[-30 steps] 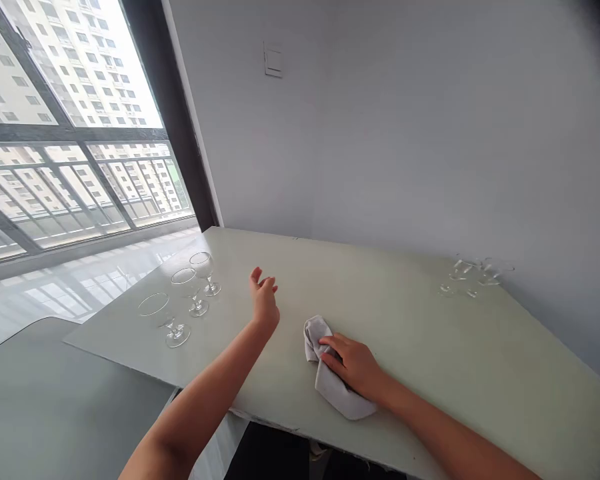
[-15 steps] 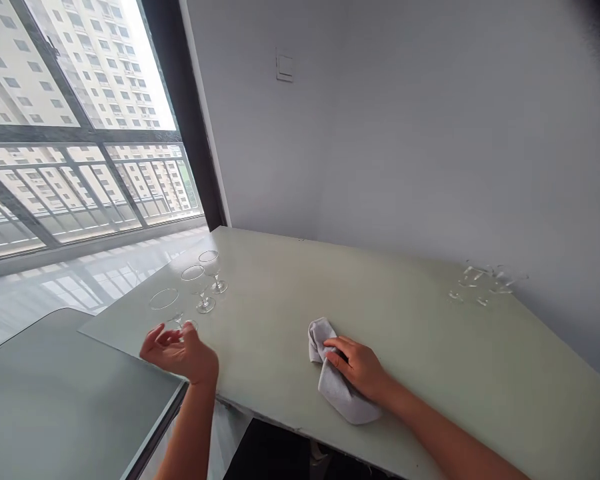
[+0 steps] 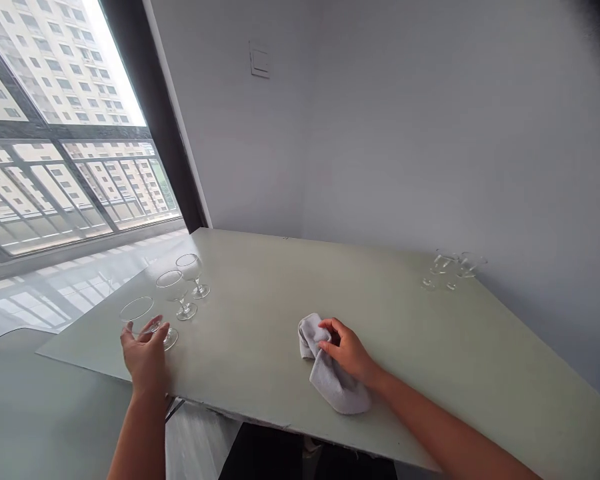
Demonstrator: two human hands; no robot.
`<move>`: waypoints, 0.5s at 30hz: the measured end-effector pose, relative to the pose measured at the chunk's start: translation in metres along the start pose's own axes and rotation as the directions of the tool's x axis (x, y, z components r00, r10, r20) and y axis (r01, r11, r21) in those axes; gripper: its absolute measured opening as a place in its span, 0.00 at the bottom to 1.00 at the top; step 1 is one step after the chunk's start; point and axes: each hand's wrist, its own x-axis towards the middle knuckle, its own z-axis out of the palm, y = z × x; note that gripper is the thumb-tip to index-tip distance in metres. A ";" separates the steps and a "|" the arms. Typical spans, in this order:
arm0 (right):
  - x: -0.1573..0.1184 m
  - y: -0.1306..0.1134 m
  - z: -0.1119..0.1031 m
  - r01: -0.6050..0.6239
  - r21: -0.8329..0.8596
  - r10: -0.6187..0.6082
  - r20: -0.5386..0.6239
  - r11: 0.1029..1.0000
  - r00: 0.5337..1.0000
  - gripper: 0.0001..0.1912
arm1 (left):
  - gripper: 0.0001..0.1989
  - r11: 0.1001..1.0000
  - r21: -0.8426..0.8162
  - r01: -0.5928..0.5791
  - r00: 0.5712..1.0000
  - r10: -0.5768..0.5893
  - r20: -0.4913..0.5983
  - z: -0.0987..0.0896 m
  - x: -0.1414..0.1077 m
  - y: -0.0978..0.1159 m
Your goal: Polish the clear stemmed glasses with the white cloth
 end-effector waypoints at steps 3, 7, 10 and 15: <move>0.002 -0.001 -0.003 -0.086 0.249 0.083 0.020 0.965 0.996 0.24 | 0.36 1.000 0.006 0.009 1.000 -0.009 -0.017 0.001 0.001 0.002; 0.006 -0.003 -0.009 -0.238 0.584 0.213 0.113 0.776 0.970 0.25 | 0.26 1.000 0.025 0.017 0.997 -0.015 -0.073 0.002 0.001 -0.001; 0.009 0.001 -0.012 -0.294 0.717 0.283 0.139 0.632 0.949 0.25 | 0.22 0.999 0.031 0.006 0.994 -0.003 -0.113 0.002 -0.004 -0.004; 0.013 -0.004 -0.028 -0.271 0.791 0.287 0.126 0.549 0.950 0.24 | 0.20 0.980 -0.092 -0.176 0.957 0.148 -0.248 0.013 -0.035 0.010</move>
